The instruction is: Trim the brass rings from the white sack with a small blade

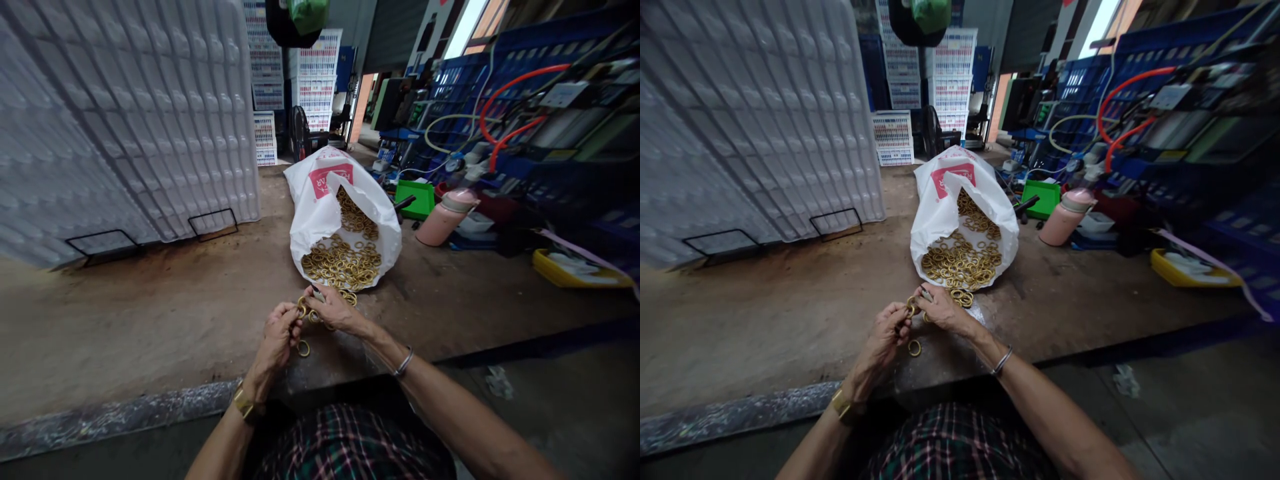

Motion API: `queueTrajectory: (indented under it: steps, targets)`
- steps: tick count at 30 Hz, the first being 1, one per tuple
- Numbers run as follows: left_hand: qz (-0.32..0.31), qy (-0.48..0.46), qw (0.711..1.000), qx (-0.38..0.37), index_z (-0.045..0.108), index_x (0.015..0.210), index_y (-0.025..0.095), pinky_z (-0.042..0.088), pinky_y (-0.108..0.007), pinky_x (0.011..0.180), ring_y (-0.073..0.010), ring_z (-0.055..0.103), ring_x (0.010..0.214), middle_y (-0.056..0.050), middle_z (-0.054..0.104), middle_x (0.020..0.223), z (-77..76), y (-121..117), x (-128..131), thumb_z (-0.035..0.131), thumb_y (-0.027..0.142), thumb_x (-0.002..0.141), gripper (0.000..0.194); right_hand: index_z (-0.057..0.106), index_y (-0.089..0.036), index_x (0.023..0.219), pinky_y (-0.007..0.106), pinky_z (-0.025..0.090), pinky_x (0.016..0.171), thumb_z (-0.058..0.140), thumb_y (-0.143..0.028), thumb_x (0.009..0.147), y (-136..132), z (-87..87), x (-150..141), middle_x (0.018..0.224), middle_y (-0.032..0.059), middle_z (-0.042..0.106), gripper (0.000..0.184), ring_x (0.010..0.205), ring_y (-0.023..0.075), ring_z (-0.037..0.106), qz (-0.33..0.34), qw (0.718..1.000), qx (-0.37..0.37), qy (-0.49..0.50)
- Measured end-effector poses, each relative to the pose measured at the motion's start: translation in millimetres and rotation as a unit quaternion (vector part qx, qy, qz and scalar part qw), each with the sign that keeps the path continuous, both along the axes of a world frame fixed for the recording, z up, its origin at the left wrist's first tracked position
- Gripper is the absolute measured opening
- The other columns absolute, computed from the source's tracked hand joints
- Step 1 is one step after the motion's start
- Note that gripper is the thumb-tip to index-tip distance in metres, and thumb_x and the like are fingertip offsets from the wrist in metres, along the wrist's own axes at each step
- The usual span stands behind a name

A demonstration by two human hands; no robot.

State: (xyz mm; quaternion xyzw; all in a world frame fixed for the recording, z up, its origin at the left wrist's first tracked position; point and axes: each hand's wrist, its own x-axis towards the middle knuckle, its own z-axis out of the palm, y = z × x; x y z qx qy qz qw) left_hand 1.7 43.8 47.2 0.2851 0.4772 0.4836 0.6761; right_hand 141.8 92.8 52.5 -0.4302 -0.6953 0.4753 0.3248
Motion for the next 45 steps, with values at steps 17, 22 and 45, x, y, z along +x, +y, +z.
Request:
queueTrajectory:
  steps: [17,22,45]
  targets:
    - [-0.006,0.064,0.998,0.004,0.048,0.067,0.017,0.019,-0.015,0.032,-0.0024,0.032,0.032,0.008,0.046,0.046,-8.4,1,-1,0.065,0.041,0.060,0.030,0.051,-0.016,0.064,0.020,0.030,0.051,0.044,-0.033,0.082,-9,0.2,5,0.055,-0.0041,0.048,0.025,0.053,0.0084,0.041,0.050,0.996,0.014,-0.073]
    - [-0.024,0.066,0.997,0.010,0.048,0.063,0.017,0.020,-0.015,0.033,-0.0023,0.031,0.032,0.008,0.044,0.044,-0.2,-1,0,0.064,0.036,0.059,0.026,0.047,-0.017,0.062,0.021,0.030,0.050,0.044,-0.033,0.080,-9,-3.2,2,0.054,-0.0049,0.044,0.024,0.051,0.0085,0.039,0.003,1.000,-0.018,-0.026]
    - [0.199,0.197,0.946,0.166,0.055,0.069,0.017,0.036,-0.020,0.049,-0.0089,0.046,0.050,0.003,0.053,0.057,-16.5,-1,9,0.059,0.034,0.070,0.018,0.039,-0.019,0.057,0.022,0.023,0.049,0.040,-0.030,0.081,-3,-14.5,-33,0.052,-0.0056,0.036,0.027,0.051,0.0086,0.033,-0.125,0.989,0.070,-0.048]
